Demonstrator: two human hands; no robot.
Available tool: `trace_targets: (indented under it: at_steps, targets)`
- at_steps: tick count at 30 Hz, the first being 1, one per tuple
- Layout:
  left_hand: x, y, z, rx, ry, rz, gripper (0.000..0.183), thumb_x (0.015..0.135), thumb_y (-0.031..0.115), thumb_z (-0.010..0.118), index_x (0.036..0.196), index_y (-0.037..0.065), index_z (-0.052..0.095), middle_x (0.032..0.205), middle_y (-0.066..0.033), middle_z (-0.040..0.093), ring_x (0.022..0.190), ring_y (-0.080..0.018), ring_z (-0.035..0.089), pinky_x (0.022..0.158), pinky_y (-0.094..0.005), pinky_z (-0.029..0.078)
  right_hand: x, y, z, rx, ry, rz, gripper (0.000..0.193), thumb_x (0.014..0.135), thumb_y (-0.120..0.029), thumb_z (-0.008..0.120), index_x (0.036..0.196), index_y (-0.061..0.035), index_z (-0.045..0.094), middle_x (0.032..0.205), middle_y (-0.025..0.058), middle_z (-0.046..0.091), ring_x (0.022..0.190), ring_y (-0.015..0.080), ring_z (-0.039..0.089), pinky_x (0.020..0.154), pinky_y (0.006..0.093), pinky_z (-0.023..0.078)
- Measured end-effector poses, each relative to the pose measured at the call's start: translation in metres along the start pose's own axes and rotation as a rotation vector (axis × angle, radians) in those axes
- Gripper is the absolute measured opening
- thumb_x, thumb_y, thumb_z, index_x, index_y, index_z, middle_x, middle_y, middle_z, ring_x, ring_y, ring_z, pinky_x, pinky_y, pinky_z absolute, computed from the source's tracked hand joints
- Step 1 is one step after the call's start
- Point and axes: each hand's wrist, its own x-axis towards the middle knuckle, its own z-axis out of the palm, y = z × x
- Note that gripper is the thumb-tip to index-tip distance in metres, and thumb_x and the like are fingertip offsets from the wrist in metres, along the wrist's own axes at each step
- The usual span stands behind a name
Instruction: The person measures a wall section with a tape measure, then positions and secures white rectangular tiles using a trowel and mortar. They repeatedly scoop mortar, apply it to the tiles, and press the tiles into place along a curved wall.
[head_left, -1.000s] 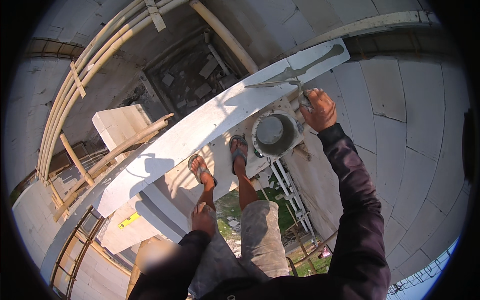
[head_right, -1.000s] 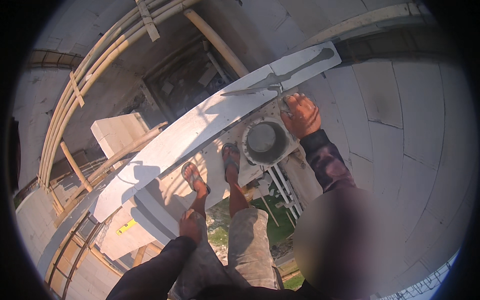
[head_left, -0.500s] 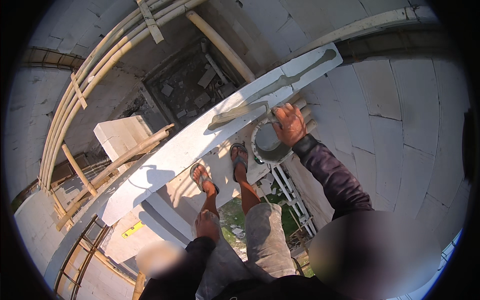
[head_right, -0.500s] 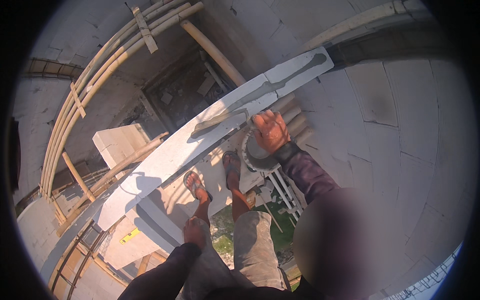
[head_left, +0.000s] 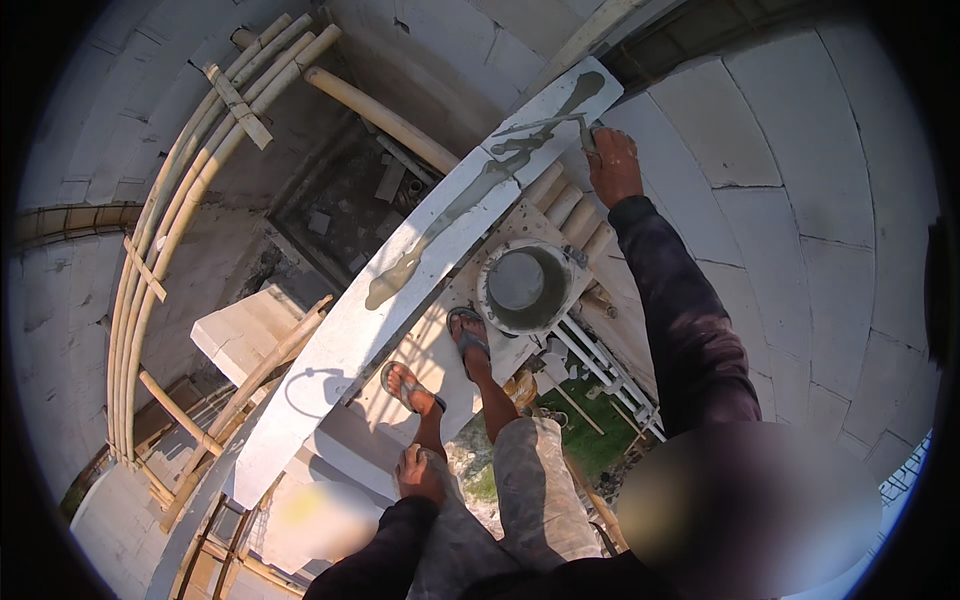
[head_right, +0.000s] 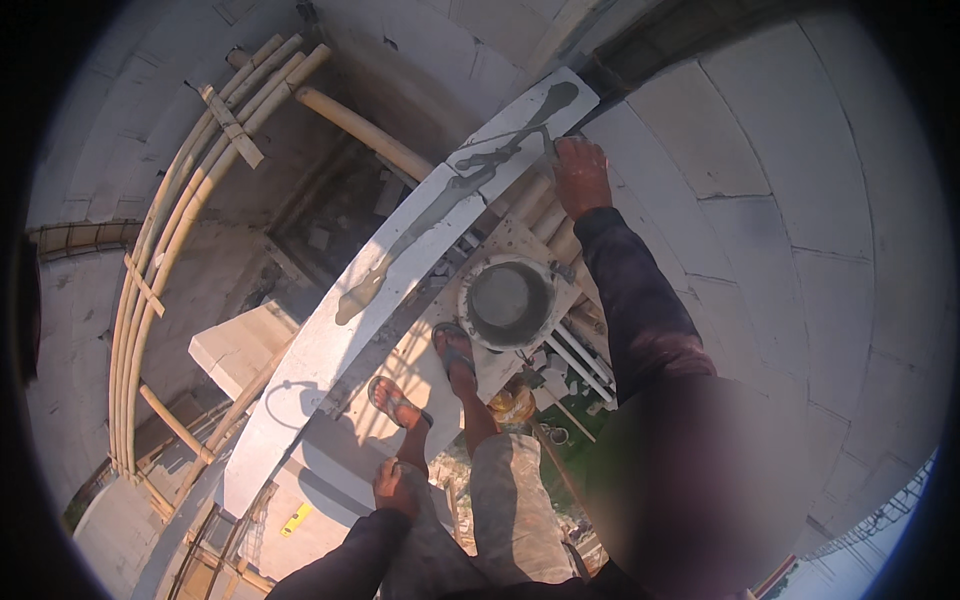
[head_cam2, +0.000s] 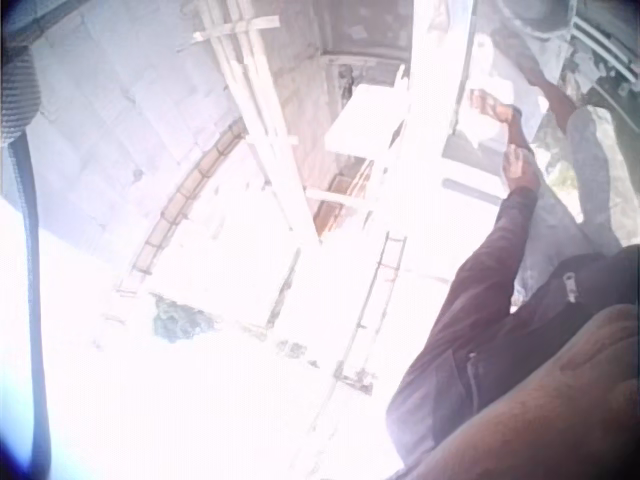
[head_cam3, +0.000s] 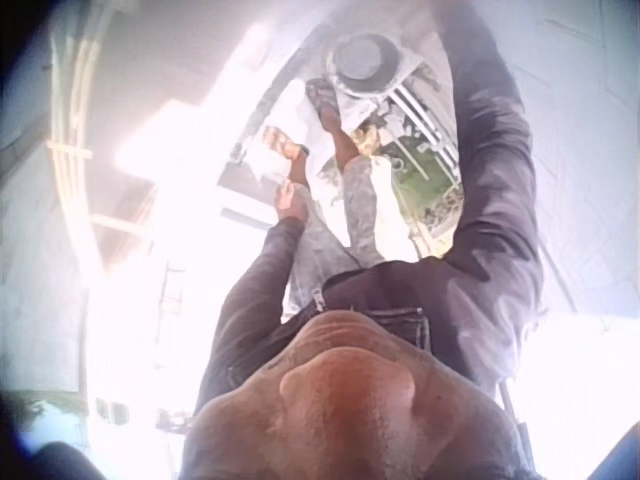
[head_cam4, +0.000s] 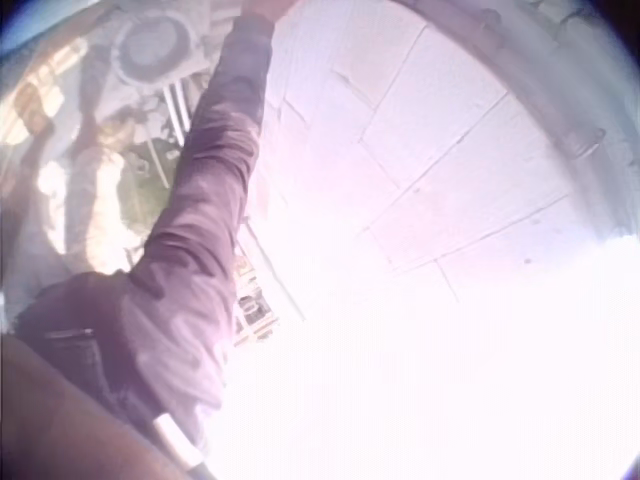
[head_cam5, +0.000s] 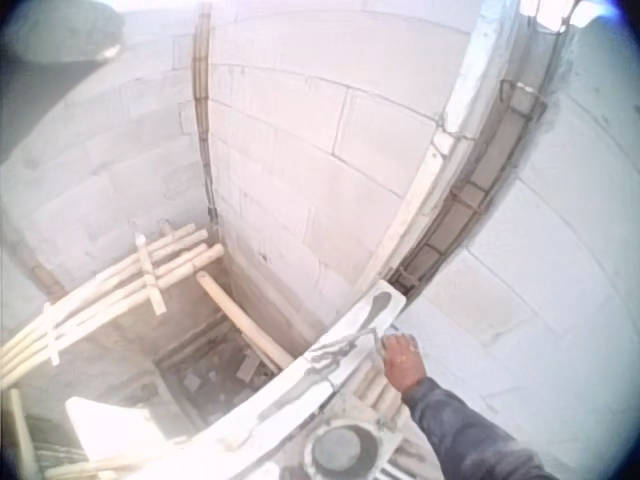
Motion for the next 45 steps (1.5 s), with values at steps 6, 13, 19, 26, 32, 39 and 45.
trace_targets:
  at_steps: [6, 13, 19, 26, 32, 39, 45]
  targets:
    - [0.005, 0.012, -0.013, 0.024, -0.085, -0.015, 0.033, 0.079, 0.016, 0.060, 0.105, -0.003, 0.066, 0.124, -0.0179, 0.056, 0.118, -0.0382, 0.050, 0.096, -0.0501, 0.042, -0.055, -0.030, -0.002, 0.203, -0.009, 0.273, 0.034, 0.079, -0.008, 0.069, 0.109, -0.0029, 0.056, 0.105, 0.0197, 0.059, 0.103, 0.0419, 0.054, 0.090, 0.0491, 0.043]
    - [0.013, 0.033, -0.009, 0.016, -0.184, -0.169, 0.034, 0.084, 0.019, 0.060, 0.111, -0.001, 0.064, 0.130, -0.0194, 0.052, 0.123, -0.0393, 0.047, 0.101, -0.0511, 0.040, -0.249, -0.069, -0.019, 0.339, -0.471, 0.608, 0.040, 0.084, -0.019, 0.069, 0.115, 0.0002, 0.055, 0.095, 0.0234, 0.064, 0.091, 0.0448, 0.062, 0.079, 0.0502, 0.049]
    - [0.015, 0.046, -0.013, 0.002, -0.221, -0.256, 0.036, 0.086, 0.022, 0.060, 0.114, 0.000, 0.064, 0.135, -0.0200, 0.050, 0.127, -0.0400, 0.045, 0.105, -0.0509, 0.037, -0.292, -0.083, 0.112, 0.022, -1.126, 0.865, 0.033, 0.087, -0.029, 0.063, 0.105, -0.0016, 0.067, 0.106, 0.0224, 0.067, 0.103, 0.0392, 0.065, 0.088, 0.0471, 0.052]
    - [0.004, 0.040, -0.017, -0.140, -0.093, -0.533, 0.040, 0.089, 0.024, 0.055, 0.118, -0.002, 0.063, 0.138, -0.0239, 0.048, 0.128, -0.0438, 0.043, 0.111, -0.0524, 0.031, -0.335, -0.085, 0.187, -0.164, -1.127, 0.320, 0.041, 0.098, -0.036, 0.047, 0.091, -0.0038, 0.071, 0.101, 0.0168, 0.068, 0.095, 0.0369, 0.066, 0.082, 0.0470, 0.053]
    - [-0.027, -0.021, -0.010, -0.397, 0.083, -0.985, 0.042, 0.084, 0.025, 0.062, 0.117, -0.001, 0.061, 0.130, -0.0191, 0.055, 0.122, -0.0393, 0.051, 0.104, -0.0476, 0.040, -0.355, -0.092, 0.165, -0.078, -1.194, 0.111, 0.029, 0.095, -0.036, 0.054, 0.099, -0.0117, 0.071, 0.097, 0.0122, 0.071, 0.091, 0.0312, 0.069, 0.076, 0.0482, 0.055]
    - [-0.087, -0.134, 0.096, -0.582, 0.344, -1.210, 0.046, 0.074, 0.014, 0.075, 0.115, -0.002, 0.063, 0.119, -0.0223, 0.064, 0.113, -0.0359, 0.061, 0.099, -0.0400, 0.047, -0.310, -0.222, 0.172, -0.138, -1.219, -0.816, 0.024, 0.094, -0.029, 0.055, 0.088, -0.0116, 0.070, 0.099, 0.0118, 0.068, 0.095, 0.0295, 0.066, 0.082, 0.0422, 0.051]
    - [-0.126, -0.176, 0.153, -0.432, 0.333, -1.486, 0.100, 0.069, 0.026, 0.084, 0.151, 0.011, 0.028, 0.147, -0.0228, 0.038, 0.136, -0.0411, 0.038, 0.110, -0.0521, 0.035, -0.326, -0.481, 0.151, 0.091, -1.432, -0.951, 0.070, 0.074, -0.029, 0.079, 0.135, -0.0081, 0.049, 0.138, 0.0141, 0.047, 0.128, 0.0339, 0.046, 0.105, 0.0453, 0.041]
